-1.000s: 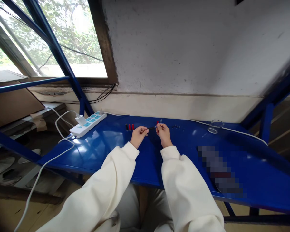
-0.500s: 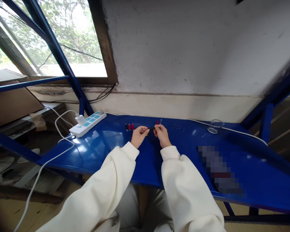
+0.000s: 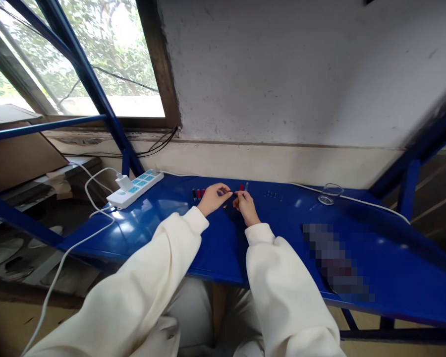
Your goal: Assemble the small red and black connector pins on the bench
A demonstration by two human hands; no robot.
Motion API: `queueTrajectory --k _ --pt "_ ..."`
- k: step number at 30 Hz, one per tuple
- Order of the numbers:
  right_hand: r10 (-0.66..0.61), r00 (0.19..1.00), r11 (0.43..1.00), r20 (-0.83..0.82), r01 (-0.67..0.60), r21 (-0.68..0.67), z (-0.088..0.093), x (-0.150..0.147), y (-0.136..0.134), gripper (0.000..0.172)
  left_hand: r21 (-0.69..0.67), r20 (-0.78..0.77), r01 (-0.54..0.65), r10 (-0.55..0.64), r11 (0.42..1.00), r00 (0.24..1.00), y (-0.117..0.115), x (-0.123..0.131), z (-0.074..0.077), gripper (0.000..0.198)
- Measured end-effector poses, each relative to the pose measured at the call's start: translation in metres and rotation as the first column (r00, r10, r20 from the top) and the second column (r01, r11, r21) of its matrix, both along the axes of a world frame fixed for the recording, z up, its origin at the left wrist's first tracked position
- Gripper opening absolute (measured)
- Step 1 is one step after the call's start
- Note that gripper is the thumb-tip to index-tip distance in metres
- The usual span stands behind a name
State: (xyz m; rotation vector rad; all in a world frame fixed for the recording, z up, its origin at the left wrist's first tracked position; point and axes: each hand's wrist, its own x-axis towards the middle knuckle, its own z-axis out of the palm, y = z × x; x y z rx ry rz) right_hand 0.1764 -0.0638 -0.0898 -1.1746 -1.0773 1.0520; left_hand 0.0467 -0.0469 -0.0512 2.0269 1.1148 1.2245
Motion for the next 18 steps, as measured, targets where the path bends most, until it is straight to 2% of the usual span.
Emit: queueTrajectory --k 2,4,7,11,15,18 --pt "0.028 1.000 0.999 0.013 -0.028 0.022 0.000 -0.001 0.000 0.032 0.089 -0.180 0.038 -0.022 0.995 0.983 0.010 -0.007 0.019 0.006" --pt "0.028 0.999 0.999 0.034 -0.029 0.042 0.000 -0.001 -0.001 0.034 0.151 -0.318 0.036 0.014 0.988 0.948 0.022 -0.015 0.037 0.006" --pt "-0.005 0.997 0.999 0.073 0.001 0.049 0.000 0.000 -0.003 0.032 0.158 -0.471 -0.020 0.093 0.987 0.877 0.040 -0.027 0.050 0.011" --pt "-0.026 0.994 0.999 0.106 0.023 0.033 -0.002 0.002 -0.001 0.030 0.098 -0.555 -0.075 0.117 0.992 0.824 0.052 -0.038 0.041 0.017" --pt "-0.031 0.989 0.999 0.144 0.028 0.026 -0.007 0.003 0.001 0.029 0.073 -0.568 -0.118 0.139 0.990 0.811 0.051 -0.046 0.027 0.016" --pt "-0.042 0.986 0.999 0.160 0.038 0.026 -0.007 0.003 0.001 0.029 0.051 -0.653 -0.140 0.139 0.989 0.745 0.047 -0.049 0.026 0.008"
